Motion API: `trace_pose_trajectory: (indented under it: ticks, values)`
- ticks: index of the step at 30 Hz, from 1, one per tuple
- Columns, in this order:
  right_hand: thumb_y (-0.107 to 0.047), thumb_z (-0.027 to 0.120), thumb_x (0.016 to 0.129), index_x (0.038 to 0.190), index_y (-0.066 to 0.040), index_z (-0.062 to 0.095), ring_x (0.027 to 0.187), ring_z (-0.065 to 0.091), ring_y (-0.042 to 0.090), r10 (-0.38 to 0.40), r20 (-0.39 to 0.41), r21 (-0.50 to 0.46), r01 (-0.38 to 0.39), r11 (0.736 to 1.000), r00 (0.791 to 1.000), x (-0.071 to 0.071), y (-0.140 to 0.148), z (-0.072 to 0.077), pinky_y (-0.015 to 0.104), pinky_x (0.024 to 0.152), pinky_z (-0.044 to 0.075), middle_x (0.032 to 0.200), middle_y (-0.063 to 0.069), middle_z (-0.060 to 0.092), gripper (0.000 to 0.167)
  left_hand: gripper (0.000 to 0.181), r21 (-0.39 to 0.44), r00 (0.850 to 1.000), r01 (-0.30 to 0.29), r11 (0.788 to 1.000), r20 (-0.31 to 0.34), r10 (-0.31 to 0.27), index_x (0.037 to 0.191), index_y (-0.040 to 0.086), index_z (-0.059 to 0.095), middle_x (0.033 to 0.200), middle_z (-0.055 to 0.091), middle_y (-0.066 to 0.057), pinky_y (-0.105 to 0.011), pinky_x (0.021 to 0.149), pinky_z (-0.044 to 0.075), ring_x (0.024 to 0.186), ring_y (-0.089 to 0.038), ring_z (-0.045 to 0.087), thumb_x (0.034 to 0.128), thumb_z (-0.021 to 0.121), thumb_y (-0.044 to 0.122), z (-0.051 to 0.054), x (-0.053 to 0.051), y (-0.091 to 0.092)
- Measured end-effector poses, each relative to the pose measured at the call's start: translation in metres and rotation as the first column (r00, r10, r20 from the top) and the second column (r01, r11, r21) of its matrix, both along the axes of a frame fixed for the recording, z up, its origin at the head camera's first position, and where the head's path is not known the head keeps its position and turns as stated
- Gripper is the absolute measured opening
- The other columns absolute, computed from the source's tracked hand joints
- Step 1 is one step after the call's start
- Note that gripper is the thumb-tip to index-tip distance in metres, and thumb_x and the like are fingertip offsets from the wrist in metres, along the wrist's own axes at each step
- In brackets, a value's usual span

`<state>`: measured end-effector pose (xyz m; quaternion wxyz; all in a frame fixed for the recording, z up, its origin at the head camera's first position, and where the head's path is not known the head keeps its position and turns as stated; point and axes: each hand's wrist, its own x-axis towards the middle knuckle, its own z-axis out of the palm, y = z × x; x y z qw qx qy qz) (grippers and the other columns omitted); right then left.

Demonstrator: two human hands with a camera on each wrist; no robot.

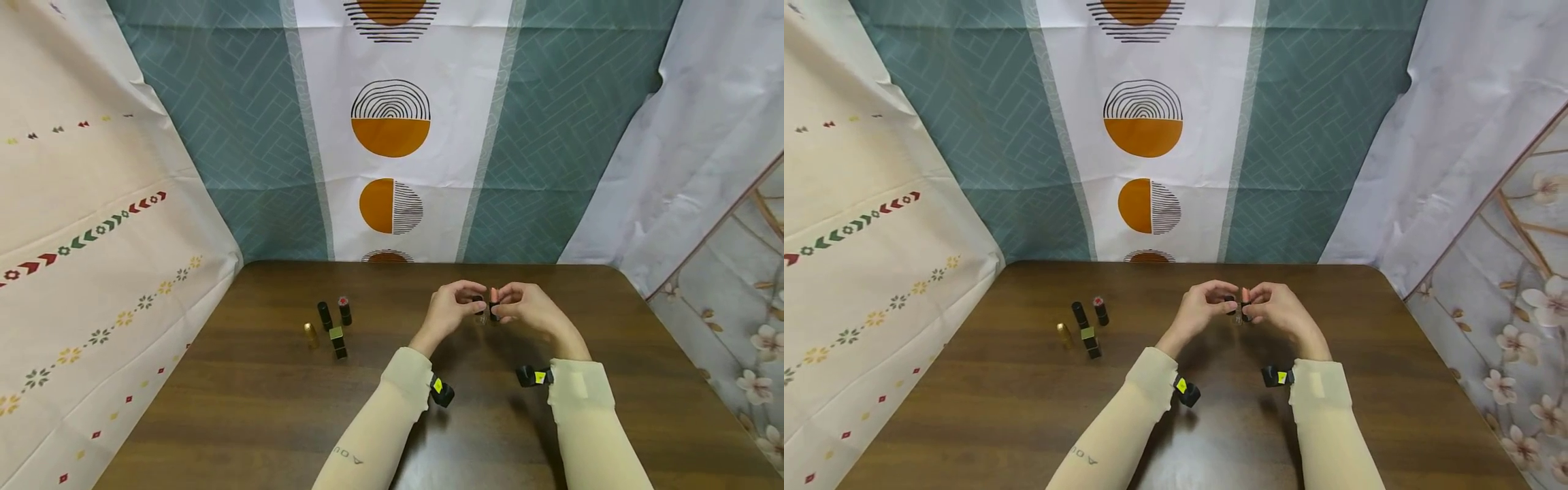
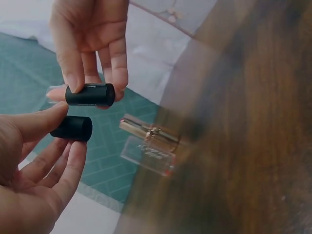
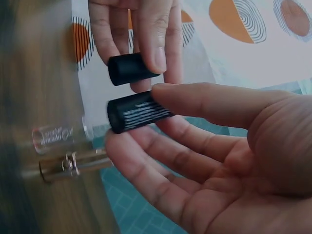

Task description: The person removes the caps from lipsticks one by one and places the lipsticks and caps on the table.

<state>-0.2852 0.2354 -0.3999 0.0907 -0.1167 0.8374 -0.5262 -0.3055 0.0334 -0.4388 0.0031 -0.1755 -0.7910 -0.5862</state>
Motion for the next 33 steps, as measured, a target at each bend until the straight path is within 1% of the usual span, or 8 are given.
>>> trace_pose_trajectory:
  ticks: [3, 6, 11, 15, 19, 25, 28, 33]
  values:
    - [-0.001, 0.070, 0.095, 0.115, 0.012, 0.059, 0.086, 0.068, 0.021, 0.004, 0.039, 0.002, -0.004, 1.000, 0.999, 0.000, 0.005, -0.003, 0.048, 0.087, 0.060, 0.098, 0.014, 0.066, 0.026, 0.026, -0.023, 1.000, 0.013, 1.000, 0.004, -0.013, 0.119, 0.015, 0.077, 0.111, 0.077, 0.000, -0.025, 0.082, 0.058, 0.099, -0.013, 0.072, 0.0930, 0.080, 0.014, -0.004, 0.001, 0.004]
    - [0.001, 0.069, 0.094, 0.115, 0.012, 0.058, 0.088, 0.069, 0.021, 0.007, 0.073, 0.008, -0.007, 1.000, 0.997, 0.000, 0.006, -0.006, 0.049, 0.090, 0.059, 0.099, 0.015, 0.065, 0.026, 0.025, -0.033, 1.000, 0.020, 0.999, 0.011, -0.020, 0.118, 0.013, 0.078, 0.111, 0.077, -0.001, -0.025, 0.079, 0.058, 0.096, -0.012, 0.072, 0.0928, 0.080, 0.014, -0.008, 0.002, 0.007]
    - [0.000, 0.071, 0.092, 0.112, 0.011, 0.060, 0.083, 0.069, 0.023, 0.005, 0.085, 0.059, -0.010, 0.998, 0.996, 0.001, 0.008, -0.011, 0.043, 0.081, 0.061, 0.097, 0.015, 0.067, 0.025, 0.024, -0.063, 0.999, 0.035, 0.997, 0.030, -0.033, 0.115, 0.013, 0.078, 0.110, 0.077, -0.002, -0.022, 0.076, 0.057, 0.093, -0.011, 0.072, 0.0918, 0.081, 0.012, -0.016, 0.002, 0.012]
    - [0.002, 0.072, 0.089, 0.106, 0.009, 0.062, 0.079, 0.067, 0.021, -0.015, 0.090, 0.102, 0.005, 0.995, 0.996, 0.001, 0.010, -0.015, 0.039, 0.075, 0.060, 0.091, 0.011, 0.066, 0.021, 0.023, -0.119, 0.998, 0.051, 0.992, 0.030, -0.048, 0.114, 0.014, 0.079, 0.108, 0.077, 0.001, -0.021, 0.078, 0.056, 0.091, -0.007, 0.070, 0.0908, 0.081, 0.012, -0.021, 0.003, 0.016]
    - [0.008, 0.071, 0.088, 0.102, 0.010, 0.061, 0.079, 0.068, 0.019, -0.031, 0.128, 0.086, 0.020, 0.996, 0.991, -0.001, 0.010, -0.021, 0.037, 0.077, 0.062, 0.089, 0.010, 0.064, 0.017, 0.023, -0.210, 0.999, 0.051, 0.976, 0.006, -0.050, 0.112, 0.017, 0.079, 0.107, 0.077, 0.005, -0.022, 0.081, 0.055, 0.093, -0.005, 0.070, 0.0895, 0.082, 0.012, -0.023, 0.003, 0.020]
    - [0.012, 0.072, 0.085, 0.098, 0.010, 0.059, 0.076, 0.070, 0.017, -0.057, 0.149, 0.092, 0.043, 0.995, 0.987, -0.004, 0.010, -0.031, 0.034, 0.074, 0.062, 0.088, 0.011, 0.063, 0.018, 0.021, -0.337, 0.997, 0.050, 0.940, -0.033, -0.064, 0.108, 0.019, 0.078, 0.103, 0.078, 0.007, -0.023, 0.085, 0.053, 0.091, -0.004, 0.068, 0.0884, 0.083, 0.013, -0.024, 0.005, 0.025]
    - [0.012, 0.072, 0.084, 0.096, 0.009, 0.059, 0.075, 0.068, 0.016, -0.057, 0.149, 0.102, 0.042, 0.994, 0.987, -0.005, 0.010, -0.035, 0.034, 0.073, 0.062, 0.088, 0.010, 0.062, 0.018, 0.020, -0.369, 0.996, 0.046, 0.928, -0.048, -0.069, 0.104, 0.018, 0.077, 0.098, 0.078, 0.006, -0.023, 0.084, 0.052, 0.088, -0.004, 0.067, 0.0869, 0.085, 0.011, -0.024, 0.006, 0.026]
    - [0.013, 0.071, 0.083, 0.095, 0.008, 0.058, 0.073, 0.067, 0.018, -0.046, 0.157, 0.113, 0.028, 0.993, 0.986, -0.006, 0.010, -0.041, 0.033, 0.069, 0.061, 0.087, 0.011, 0.064, 0.018, 0.021, -0.383, 0.996, 0.042, 0.923, -0.059, -0.070, 0.097, 0.015, 0.072, 0.095, 0.077, 0.004, -0.022, 0.080, 0.051, 0.086, -0.006, 0.067, 0.0847, 0.086, 0.005, -0.028, 0.008, 0.028]
